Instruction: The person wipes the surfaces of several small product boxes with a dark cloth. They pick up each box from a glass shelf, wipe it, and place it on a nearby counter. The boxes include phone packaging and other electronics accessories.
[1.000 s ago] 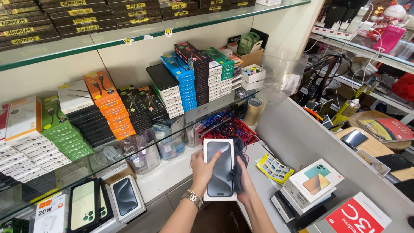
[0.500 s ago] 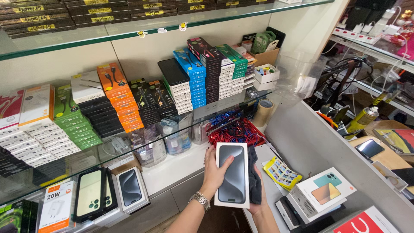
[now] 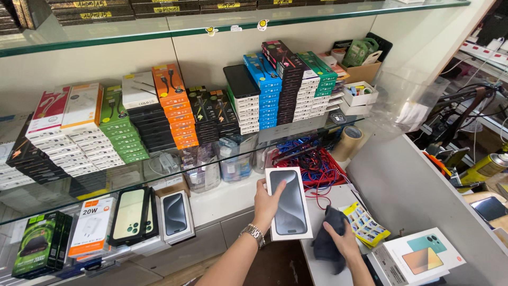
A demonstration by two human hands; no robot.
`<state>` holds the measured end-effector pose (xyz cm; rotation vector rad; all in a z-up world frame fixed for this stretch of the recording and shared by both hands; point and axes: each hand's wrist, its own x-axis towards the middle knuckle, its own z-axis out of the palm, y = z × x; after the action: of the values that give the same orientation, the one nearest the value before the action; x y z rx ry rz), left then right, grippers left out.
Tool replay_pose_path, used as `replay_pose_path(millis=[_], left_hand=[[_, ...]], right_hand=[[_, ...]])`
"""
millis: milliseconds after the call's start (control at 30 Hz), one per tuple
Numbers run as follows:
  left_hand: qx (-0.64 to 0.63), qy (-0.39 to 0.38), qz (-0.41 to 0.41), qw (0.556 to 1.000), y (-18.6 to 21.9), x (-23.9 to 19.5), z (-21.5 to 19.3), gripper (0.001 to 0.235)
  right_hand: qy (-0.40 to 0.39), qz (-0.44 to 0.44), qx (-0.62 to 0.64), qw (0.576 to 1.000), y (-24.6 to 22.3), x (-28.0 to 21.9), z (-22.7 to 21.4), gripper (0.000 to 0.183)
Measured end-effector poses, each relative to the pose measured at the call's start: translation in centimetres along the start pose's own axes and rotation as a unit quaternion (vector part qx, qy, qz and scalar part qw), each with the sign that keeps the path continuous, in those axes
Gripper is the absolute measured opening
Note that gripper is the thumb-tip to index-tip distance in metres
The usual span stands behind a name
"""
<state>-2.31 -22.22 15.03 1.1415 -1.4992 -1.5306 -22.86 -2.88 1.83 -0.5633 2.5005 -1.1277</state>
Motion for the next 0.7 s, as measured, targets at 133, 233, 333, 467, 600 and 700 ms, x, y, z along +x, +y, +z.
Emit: replay_pose_path(millis=[133, 233, 333, 467, 600, 700], left_hand=[[-0.018, -0.043, -0.011, 0.999, -0.4, 0.2, 1.0, 0.063], [0.011, -0.082, 0.019, 0.996, -0.6, -0.1, 1.7, 0.061], [0.002, -0.144, 0.016, 0.990, -0.4, -1.2, 2.7, 0.061], [0.002, -0.226, -0.025, 0.974, -0.5, -3.6, 2.6, 0.065], [0.026, -0.315, -0.027, 0.948, -1.9, -6.7, 1.8, 0.060], [0.019, -0.394, -0.019, 0.919, -3.8, -9.4, 1.9, 0.053]], right_hand=[[-0.091, 0.097, 0.243, 0.961, -4.8, -0.4, -0.5, 0.078], [-0.165, 0.097, 0.364, 0.911, -10.0, -3.2, -0.7, 0.071], [-0.118, 0.050, 0.388, 0.913, -12.4, -6.7, -1.4, 0.061], [0.008, 0.021, 0.401, 0.916, -11.6, -10.1, -1.3, 0.051], [0.126, 0.031, 0.425, 0.896, -7.8, -13.9, -1.6, 0.048], [0.192, -0.009, 0.421, 0.886, -5.1, -17.7, -1.8, 0.046]])
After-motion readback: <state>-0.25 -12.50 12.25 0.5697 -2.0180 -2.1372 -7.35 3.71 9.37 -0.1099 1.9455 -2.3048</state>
